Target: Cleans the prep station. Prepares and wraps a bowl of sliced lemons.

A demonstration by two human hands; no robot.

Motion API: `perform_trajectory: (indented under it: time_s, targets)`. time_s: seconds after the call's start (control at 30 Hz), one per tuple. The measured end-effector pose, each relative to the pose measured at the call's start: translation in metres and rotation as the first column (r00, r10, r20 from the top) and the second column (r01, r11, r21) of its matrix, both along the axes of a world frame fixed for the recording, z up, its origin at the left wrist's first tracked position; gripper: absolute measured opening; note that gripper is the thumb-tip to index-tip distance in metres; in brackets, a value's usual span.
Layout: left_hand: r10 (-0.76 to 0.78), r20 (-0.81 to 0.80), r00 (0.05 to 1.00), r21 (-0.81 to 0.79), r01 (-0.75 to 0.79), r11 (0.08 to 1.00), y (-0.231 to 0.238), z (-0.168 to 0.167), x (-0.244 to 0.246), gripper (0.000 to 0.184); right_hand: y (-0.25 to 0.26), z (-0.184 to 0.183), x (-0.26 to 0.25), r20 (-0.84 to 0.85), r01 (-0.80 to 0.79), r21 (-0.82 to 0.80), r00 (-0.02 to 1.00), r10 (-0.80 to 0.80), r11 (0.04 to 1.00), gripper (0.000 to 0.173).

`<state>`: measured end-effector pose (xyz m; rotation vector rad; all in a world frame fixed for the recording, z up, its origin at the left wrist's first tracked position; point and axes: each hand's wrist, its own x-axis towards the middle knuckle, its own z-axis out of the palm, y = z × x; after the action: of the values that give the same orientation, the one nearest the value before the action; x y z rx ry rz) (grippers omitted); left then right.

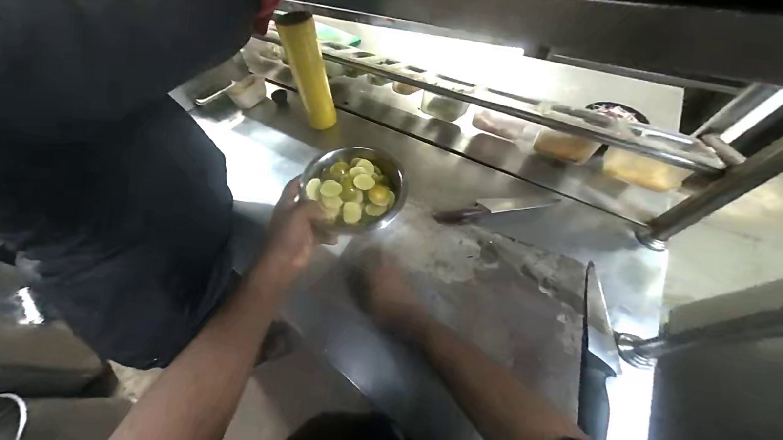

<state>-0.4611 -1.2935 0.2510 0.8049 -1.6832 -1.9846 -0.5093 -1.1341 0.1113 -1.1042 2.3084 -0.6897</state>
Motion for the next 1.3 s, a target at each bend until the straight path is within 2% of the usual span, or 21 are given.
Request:
perform_trajectory:
  time_s: [0.03, 0.1, 0.13, 0.17, 0.2, 0.27, 0.33, 0.4, 0.43, 0.57, 0.63, 0.73, 0.83, 0.87, 0.9, 1.0, 1.07, 1.13, 1.2, 1.23, 1.3]
  targets:
    - [0.018, -0.003, 1.000, -0.006, -0.018, 1.000, 0.000, 0.004, 0.007, 0.059, 0.003, 0.000, 0.042, 0.106, -0.280, -0.083, 0.952, 0.288, 0.956, 0.044]
    - [0.055, -0.008, 0.998, -0.014, -0.055, 0.998, 0.001, 0.009, 0.021, 0.057, 0.015, -0.018, 0.116, 0.208, -0.656, -0.321, 0.655, 0.727, 0.683, 0.024]
    - [0.072, -0.011, 0.997, -0.028, -0.072, 0.997, 0.000, 0.009, 0.030, 0.057, 0.017, -0.013, 0.136, 0.234, -0.741, -0.358, 0.518, 0.823, 0.568, 0.024]
    - [0.088, -0.019, 0.996, -0.042, -0.089, 0.995, -0.002, 0.008, 0.038, 0.058, 0.019, -0.003, 0.135, 0.193, -0.752, -0.393, 0.496, 0.847, 0.530, 0.024]
    - [0.122, -0.017, 0.992, -0.044, -0.122, 0.992, -0.003, 0.006, 0.046, 0.058, 0.021, 0.010, 0.113, 0.149, -0.714, -0.407, 0.563, 0.813, 0.569, 0.027]
    - [0.174, 0.037, 0.984, -0.038, -0.173, 0.984, 0.000, 0.000, 0.070, 0.057, 0.016, 0.034, 0.040, 0.207, -0.561, -0.324, 0.744, 0.635, 0.762, 0.035]
    - [0.196, 0.056, 0.979, -0.032, -0.194, 0.980, -0.002, -0.007, 0.089, 0.059, 0.001, 0.024, -0.028, 0.149, -0.199, -0.225, 0.960, 0.236, 0.954, 0.040]
    - [0.207, 0.068, 0.976, -0.031, -0.205, 0.978, -0.003, -0.019, 0.100, 0.062, -0.010, 0.004, -0.075, -0.048, 0.196, -0.115, 0.978, -0.203, 0.974, 0.053]
    - [0.210, 0.069, 0.975, -0.027, -0.208, 0.978, -0.002, -0.027, 0.103, 0.064, -0.009, -0.002, -0.087, -0.116, 0.276, -0.066, 0.952, -0.282, 0.959, 0.058]
    - [0.207, 0.094, 0.974, -0.004, -0.207, 0.978, 0.007, -0.059, 0.098, 0.069, 0.019, -0.003, -0.093, -0.375, 0.112, 0.089, 0.924, -0.071, 0.990, 0.055]
    - [0.210, 0.133, 0.969, 0.020, -0.215, 0.976, 0.020, -0.077, 0.088, 0.070, 0.058, -0.003, -0.098, -0.402, 0.198, 0.071, 0.903, -0.154, 0.978, 0.044]
    - [0.169, 0.137, 0.976, 0.075, -0.181, 0.981, 0.033, -0.098, 0.071, 0.069, 0.136, -0.006, -0.117, -0.270, 0.473, -0.004, 0.848, -0.457, 0.881, 0.043]
    - [0.129, 0.137, 0.982, 0.085, -0.142, 0.986, 0.040, -0.112, 0.054, 0.068, 0.190, -0.006, -0.146, 0.070, 0.752, -0.218, 0.648, -0.759, 0.622, 0.042]
    - [0.117, 0.144, 0.983, 0.083, -0.130, 0.988, 0.042, -0.115, 0.049, 0.066, 0.191, -0.009, -0.157, 0.066, 0.798, -0.258, 0.577, -0.814, 0.545, 0.041]
    - [0.106, 0.142, 0.984, 0.083, -0.119, 0.989, 0.043, -0.119, 0.043, 0.065, 0.187, -0.013, -0.167, 0.001, 0.811, -0.242, 0.549, -0.836, 0.532, 0.042]
    - [0.035, 0.103, 0.994, 0.114, -0.047, 0.992, 0.040, -0.130, 0.033, 0.065, 0.174, -0.017, -0.167, -0.177, 0.697, -0.125, 0.685, -0.707, 0.706, 0.043]
    - [-0.037, 0.073, 0.997, 0.122, 0.028, 0.992, 0.033, -0.136, 0.025, 0.063, 0.195, -0.019, -0.131, -0.167, 0.440, -0.193, 0.866, -0.471, 0.877, 0.041]
    - [-0.102, 0.042, 0.994, 0.132, 0.096, 0.987, 0.025, -0.144, 0.015, 0.062, 0.240, -0.005, -0.052, -0.095, 0.113, -0.164, 0.987, -0.130, 0.980, 0.036]
    - [-0.166, 0.011, 0.986, 0.176, 0.162, 0.971, 0.019, -0.148, 0.008, 0.064, 0.287, 0.023, 0.038, 0.207, -0.124, 0.080, 0.973, 0.105, 0.989, 0.028]
    - [-0.198, -0.009, 0.980, 0.199, 0.196, 0.960, 0.017, -0.148, 0.006, 0.063, 0.305, 0.040, 0.073, 0.405, -0.208, 0.193, 0.907, 0.115, 0.959, 0.029]
    - [-0.286, -0.065, 0.956, 0.214, 0.293, 0.932, 0.010, -0.153, 0.007, 0.060, 0.332, 0.068, 0.111, 0.515, -0.088, 0.140, 0.857, 0.004, 0.986, 0.035]
